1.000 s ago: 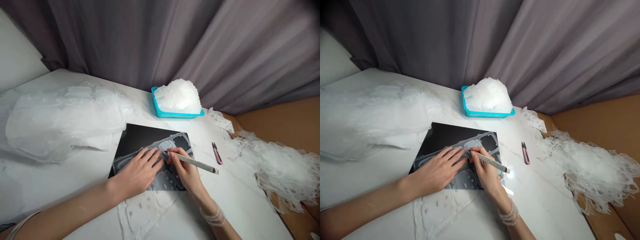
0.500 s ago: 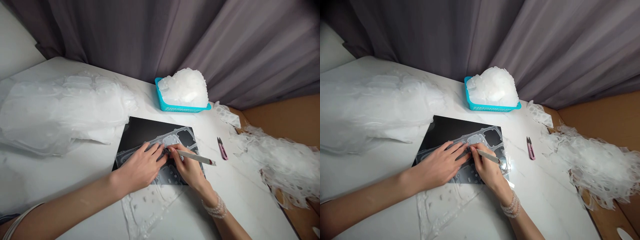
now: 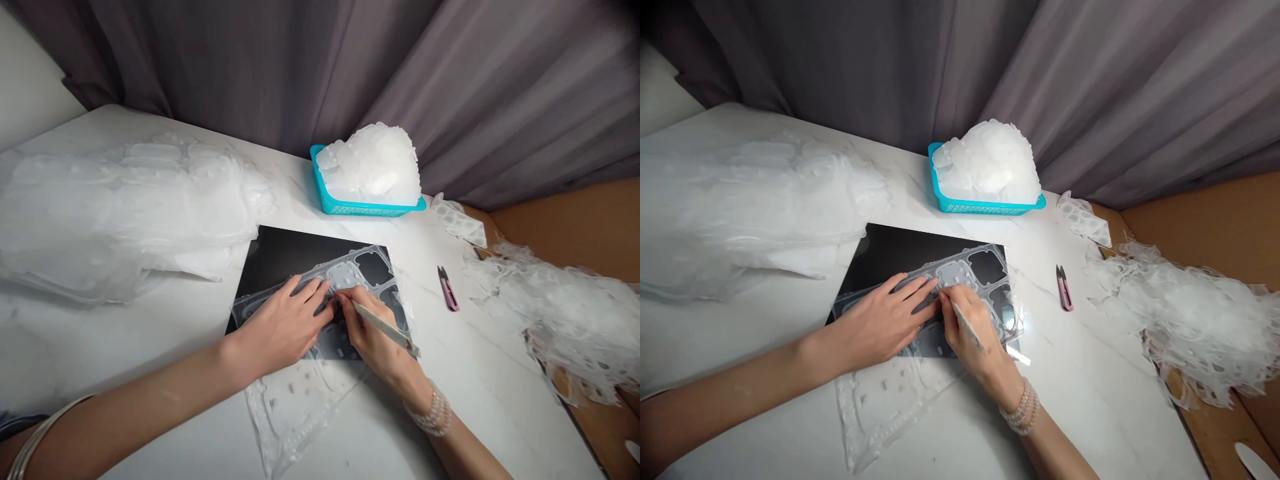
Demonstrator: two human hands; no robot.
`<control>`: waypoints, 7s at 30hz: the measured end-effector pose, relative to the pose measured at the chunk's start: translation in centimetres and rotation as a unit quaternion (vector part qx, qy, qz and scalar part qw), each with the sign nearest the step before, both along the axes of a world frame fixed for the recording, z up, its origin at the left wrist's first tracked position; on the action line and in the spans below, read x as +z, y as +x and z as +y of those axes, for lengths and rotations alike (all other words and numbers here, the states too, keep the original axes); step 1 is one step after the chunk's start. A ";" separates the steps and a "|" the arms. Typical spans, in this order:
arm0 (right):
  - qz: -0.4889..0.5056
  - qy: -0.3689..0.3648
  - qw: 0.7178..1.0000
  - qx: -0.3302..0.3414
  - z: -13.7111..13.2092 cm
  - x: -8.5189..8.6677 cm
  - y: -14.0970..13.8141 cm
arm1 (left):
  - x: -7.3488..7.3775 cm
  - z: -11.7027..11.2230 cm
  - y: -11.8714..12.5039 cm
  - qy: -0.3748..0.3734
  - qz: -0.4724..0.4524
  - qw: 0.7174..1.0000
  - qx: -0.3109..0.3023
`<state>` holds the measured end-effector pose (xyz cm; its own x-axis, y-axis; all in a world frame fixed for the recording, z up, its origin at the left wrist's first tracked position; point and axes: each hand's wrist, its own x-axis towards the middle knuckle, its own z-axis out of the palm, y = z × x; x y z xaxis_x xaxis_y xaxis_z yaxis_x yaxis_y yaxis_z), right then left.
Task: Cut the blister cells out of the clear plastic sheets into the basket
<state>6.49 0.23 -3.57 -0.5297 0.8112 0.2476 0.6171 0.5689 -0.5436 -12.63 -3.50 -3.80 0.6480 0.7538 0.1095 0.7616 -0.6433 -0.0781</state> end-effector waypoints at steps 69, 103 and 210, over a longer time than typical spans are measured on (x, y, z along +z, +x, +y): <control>0.167 -0.134 0.969 -0.125 5.4 1.0 3.5 | 2.4 3.6 3.9 -0.304 -0.640 0.632 0.313; 0.250 -0.346 0.904 0.029 5.0 3.5 4.7 | 3.6 5.7 4.7 -0.534 -0.617 0.507 0.277; 0.480 -0.239 0.821 -0.196 4.4 6.2 4.9 | 6.9 4.8 2.6 -0.484 -0.639 0.554 0.224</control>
<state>11.39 4.59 2.67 0.0476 0.9989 0.0014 -0.1413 0.0081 -0.9899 -9.99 1.30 3.06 0.2321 0.9135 -0.3340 -0.1021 0.3644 0.9256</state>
